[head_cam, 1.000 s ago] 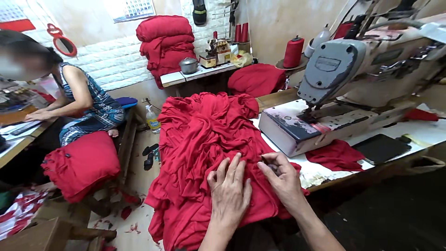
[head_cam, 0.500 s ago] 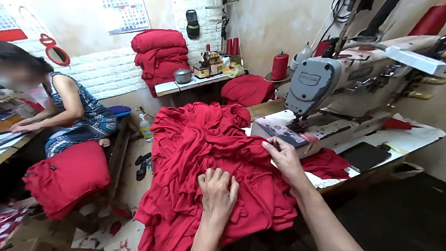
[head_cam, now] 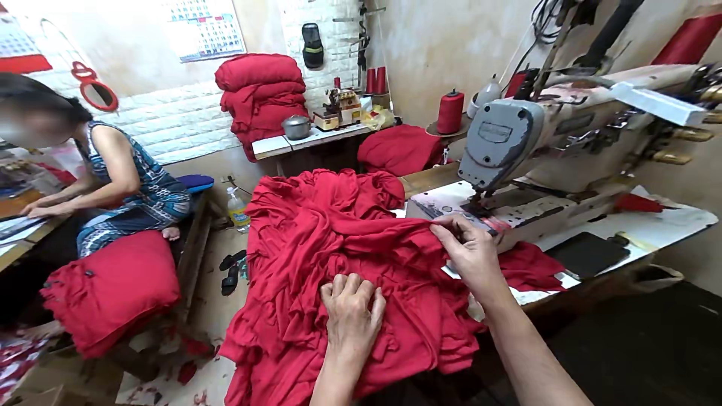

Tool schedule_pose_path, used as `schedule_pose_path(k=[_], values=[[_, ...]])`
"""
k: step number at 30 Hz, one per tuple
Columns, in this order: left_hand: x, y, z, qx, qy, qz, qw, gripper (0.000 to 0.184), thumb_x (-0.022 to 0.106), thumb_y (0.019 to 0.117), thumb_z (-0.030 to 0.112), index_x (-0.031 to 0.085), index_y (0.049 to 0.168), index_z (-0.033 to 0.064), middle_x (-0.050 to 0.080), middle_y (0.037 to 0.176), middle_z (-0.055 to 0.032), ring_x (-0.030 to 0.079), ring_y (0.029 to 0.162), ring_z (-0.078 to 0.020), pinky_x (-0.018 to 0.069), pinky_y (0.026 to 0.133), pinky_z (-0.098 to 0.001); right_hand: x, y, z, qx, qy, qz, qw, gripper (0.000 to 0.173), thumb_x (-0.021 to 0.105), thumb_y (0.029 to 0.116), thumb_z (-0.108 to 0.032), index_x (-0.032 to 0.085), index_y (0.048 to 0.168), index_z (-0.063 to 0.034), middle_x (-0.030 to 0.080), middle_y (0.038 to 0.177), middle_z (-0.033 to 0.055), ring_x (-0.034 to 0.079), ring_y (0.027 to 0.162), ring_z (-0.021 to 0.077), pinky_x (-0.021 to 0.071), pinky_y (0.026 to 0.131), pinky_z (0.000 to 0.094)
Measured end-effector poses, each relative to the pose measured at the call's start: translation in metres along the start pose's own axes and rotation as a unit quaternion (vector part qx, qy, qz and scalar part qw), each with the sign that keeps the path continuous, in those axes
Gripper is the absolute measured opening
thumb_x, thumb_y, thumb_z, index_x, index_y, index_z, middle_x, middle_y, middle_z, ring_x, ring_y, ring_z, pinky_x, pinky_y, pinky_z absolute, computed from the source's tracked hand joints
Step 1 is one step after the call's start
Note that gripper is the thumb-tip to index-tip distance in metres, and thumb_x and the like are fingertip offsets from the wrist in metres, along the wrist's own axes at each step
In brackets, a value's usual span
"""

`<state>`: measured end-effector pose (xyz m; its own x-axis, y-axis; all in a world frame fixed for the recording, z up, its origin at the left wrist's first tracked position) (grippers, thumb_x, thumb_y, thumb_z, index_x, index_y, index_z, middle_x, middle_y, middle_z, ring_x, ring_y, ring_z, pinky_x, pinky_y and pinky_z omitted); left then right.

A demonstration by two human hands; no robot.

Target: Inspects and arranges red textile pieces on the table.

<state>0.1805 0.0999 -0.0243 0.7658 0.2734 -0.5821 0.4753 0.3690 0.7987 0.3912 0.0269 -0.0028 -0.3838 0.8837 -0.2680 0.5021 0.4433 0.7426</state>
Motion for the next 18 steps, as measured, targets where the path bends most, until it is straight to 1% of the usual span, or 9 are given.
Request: schedule_pose_path(k=[1,2,3,5,7,9,12,15,18], values=[[-0.001,0.0,0.0,-0.005,-0.003,0.004,1.0,0.018,0.064,0.0886,0.024,0.07,0.075,0.0135,0.064,0.076,-0.002,0.062,0.079,-0.0236,0.0425,0.075,-0.0452,-0.002,0.003,-0.016,-0.058,-0.083,0.006,0.995,0.017,0.062,0.0989,-0.016,0.075,0.102,-0.005,0.07,0.093,0.0082,0.068,0.084,0.0188,0.0552,0.077,0.0409],[-0.002,0.0,-0.002,-0.015,-0.013,0.012,1.0,0.018,0.064,0.0898,0.024,0.071,0.08,0.0111,0.066,0.079,-0.0035,0.063,0.08,-0.0245,0.0426,0.075,-0.0457,-0.001,0.006,-0.034,-0.118,-0.14,0.008,0.983,0.016,0.063,0.0958,-0.013,0.076,0.1,-0.004,0.07,0.092,0.0141,0.069,0.08,0.029,0.055,0.07,0.0505],[-0.005,-0.001,-0.003,-0.032,-0.028,0.022,0.999,0.018,0.063,0.0906,0.023,0.073,0.089,0.0066,0.07,0.085,-0.0068,0.066,0.082,-0.0261,0.0455,0.077,-0.0468,0.002,0.007,-0.052,-0.172,-0.161,-0.006,0.972,0.016,0.064,0.0938,-0.012,0.077,0.098,-0.0048,0.071,0.091,0.0162,0.07,0.077,0.0329,0.0543,0.064,0.0529],[-0.015,-0.002,-0.009,-0.07,-0.087,0.059,0.992,0.028,0.057,0.0944,0.016,0.068,0.11,-0.0049,0.072,0.102,-0.0175,0.07,0.096,-0.0307,0.0517,0.088,-0.0465,0.013,0.002,-0.086,-0.258,-0.105,-0.082,0.957,0.021,0.062,0.0991,-0.023,0.08,0.1,-0.0112,0.075,0.096,0.0091,0.072,0.08,0.0216,0.0579,0.067,0.0401],[-0.026,-0.007,-0.017,-0.073,-0.172,0.125,0.975,0.034,0.048,0.1008,0.015,0.058,0.121,-0.0106,0.067,0.115,-0.0224,0.065,0.111,-0.0254,0.0504,0.099,-0.036,0.021,-0.007,-0.114,-0.293,0.033,-0.162,0.942,0.026,0.061,0.1032,-0.029,0.078,0.105,-0.011,0.076,0.101,0.003,0.067,0.082,0.0055,0.0546,0.073,0.021],[-0.032,-0.012,-0.021,-0.058,-0.239,0.16,0.956,0.04,0.04,0.1081,0.025,0.049,0.128,-0.0092,0.061,0.123,-0.0217,0.058,0.12,-0.0162,0.0453,0.104,-0.0266,0.018,-0.01,-0.123,-0.262,0.157,-0.184,0.934,0.025,0.061,0.1031,-0.025,0.076,0.108,-0.0049,0.074,0.102,0.0029,0.061,0.081,-0.0025,0.0501,0.074,0.012],[-0.033,-0.013,-0.019,-0.038,-0.264,0.158,0.951,0.045,0.036,0.1106,0.036,0.048,0.131,-0.0033,0.061,0.126,-0.0177,0.058,0.119,-0.0118,0.0452,0.102,-0.0245,0.006,-0.009,-0.091,-0.149,0.223,-0.125,0.955,0.02,0.06,0.1038,-0.022,0.075,0.105,-0.0095,0.074,0.098,-0.0067,0.064,0.083,-0.0051,0.0531,0.075,0.0118],[-0.026,-0.012,-0.016,-0.035,-0.24,0.125,0.962,0.042,0.039,0.1089,0.032,0.054,0.129,-0.0016,0.066,0.12,-0.0155,0.061,0.114,-0.0178,0.0474,0.101,-0.0313,0.005,-0.018,-0.054,-0.037,0.197,-0.087,0.976,0.018,0.059,0.1025,-0.019,0.073,0.102,-0.0096,0.072,0.089,-0.0096,0.062,0.075,-0.0057,0.0509,0.067,0.0109],[-0.023,-0.011,-0.011,-0.039,-0.193,0.106,0.975,0.041,0.045,0.1054,0.03,0.057,0.129,-0.002,0.071,0.115,-0.0131,0.063,0.111,-0.0218,0.0467,0.099,-0.0375,0.012,-0.032,-0.037,0.027,0.172,-0.114,0.978,0.017,0.058,0.1021,-0.018,0.072,0.102,-0.0072,0.07,0.087,-0.0084,0.06,0.072,-0.0065,0.0485,0.064,0.0111]])
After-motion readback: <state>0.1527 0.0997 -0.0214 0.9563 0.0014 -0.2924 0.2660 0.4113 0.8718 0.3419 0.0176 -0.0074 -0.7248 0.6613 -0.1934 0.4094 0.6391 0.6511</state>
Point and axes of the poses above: each hand's wrist, its own y-axis towards the middle knuckle, its own x-axis out of the palm, z = x × y, the point moved 10 cm from there along y, towards the middle knuckle
